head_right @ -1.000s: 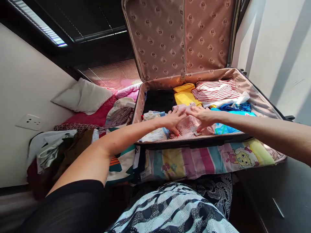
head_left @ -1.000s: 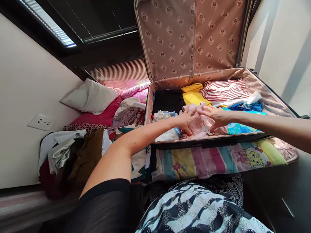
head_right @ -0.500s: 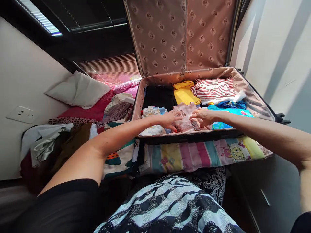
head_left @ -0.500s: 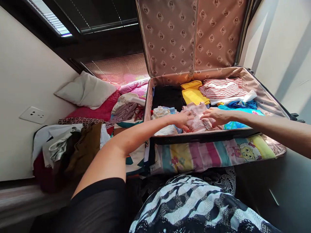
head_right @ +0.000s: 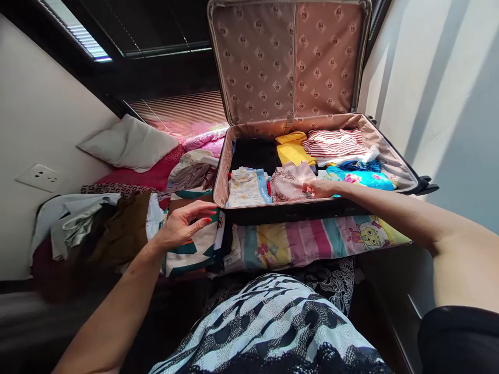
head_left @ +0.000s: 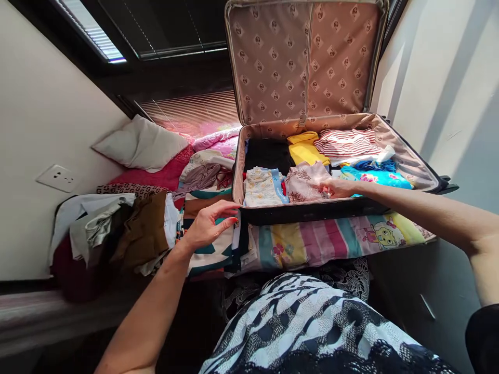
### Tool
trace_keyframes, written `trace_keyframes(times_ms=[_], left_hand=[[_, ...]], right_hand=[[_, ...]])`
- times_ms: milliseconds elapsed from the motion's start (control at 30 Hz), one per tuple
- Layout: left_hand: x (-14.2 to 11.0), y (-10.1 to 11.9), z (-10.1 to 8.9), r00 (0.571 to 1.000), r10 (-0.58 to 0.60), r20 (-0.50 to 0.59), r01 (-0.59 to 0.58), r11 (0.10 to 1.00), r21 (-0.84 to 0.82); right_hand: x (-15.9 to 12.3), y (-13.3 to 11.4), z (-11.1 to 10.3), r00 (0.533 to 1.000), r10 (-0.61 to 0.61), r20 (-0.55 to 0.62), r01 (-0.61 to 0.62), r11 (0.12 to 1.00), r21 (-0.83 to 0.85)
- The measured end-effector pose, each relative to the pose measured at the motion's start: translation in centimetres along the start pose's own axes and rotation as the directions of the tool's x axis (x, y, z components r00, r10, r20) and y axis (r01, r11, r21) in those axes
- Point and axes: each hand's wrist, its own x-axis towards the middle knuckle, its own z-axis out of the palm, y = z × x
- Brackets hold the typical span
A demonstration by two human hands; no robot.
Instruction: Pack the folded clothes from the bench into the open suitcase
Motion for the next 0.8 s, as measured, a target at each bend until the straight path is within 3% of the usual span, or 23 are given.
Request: trace_keyframes(times_ms=[167,233,333,433,600,800], left_hand=[[-4.4,-1.2,1.2,0.962,-0.140,-0.235,0.108,0.984,-0.145],[-5.6,-1.5,1.7,0.947,-0.174,-0.269,0.127,0.975,-0.185],[-7.0,-2.0,2.1,0.937,-0.198,-0.288,0.140,0.968,-0.210],[-7.9,-2.7,2.7,0.931,-0.221,-0.291,0.158,0.961,-0.226],[-7.9,-4.1,5.2,0.930,-0.261,-0.260,0.181,0.938,-0.296],[-7.4,-4.6,7.8,0.950,-0.235,-0.207,0.145,0.915,-0.375]], right_hand=[[0.3,1.3,-0.8,1.000,-0.006,0.023,0.006,1.000,-0.001],[-0.1,1.3,-1.9,0.999,-0.004,0.041,0.003,1.000,0.004],[-2.2,0.0,-3.2,0.999,-0.032,-0.040,0.032,0.999,0.002],[-5.6,-2.2,-2.6,0.985,-0.123,-0.124,0.095,0.972,-0.216],[-9.3,-3.2,0.7,0.932,-0.318,-0.173,0.131,0.742,-0.658],[-9.3,-1.5,1.6,0.794,-0.593,-0.134,0.183,0.444,-0.877]])
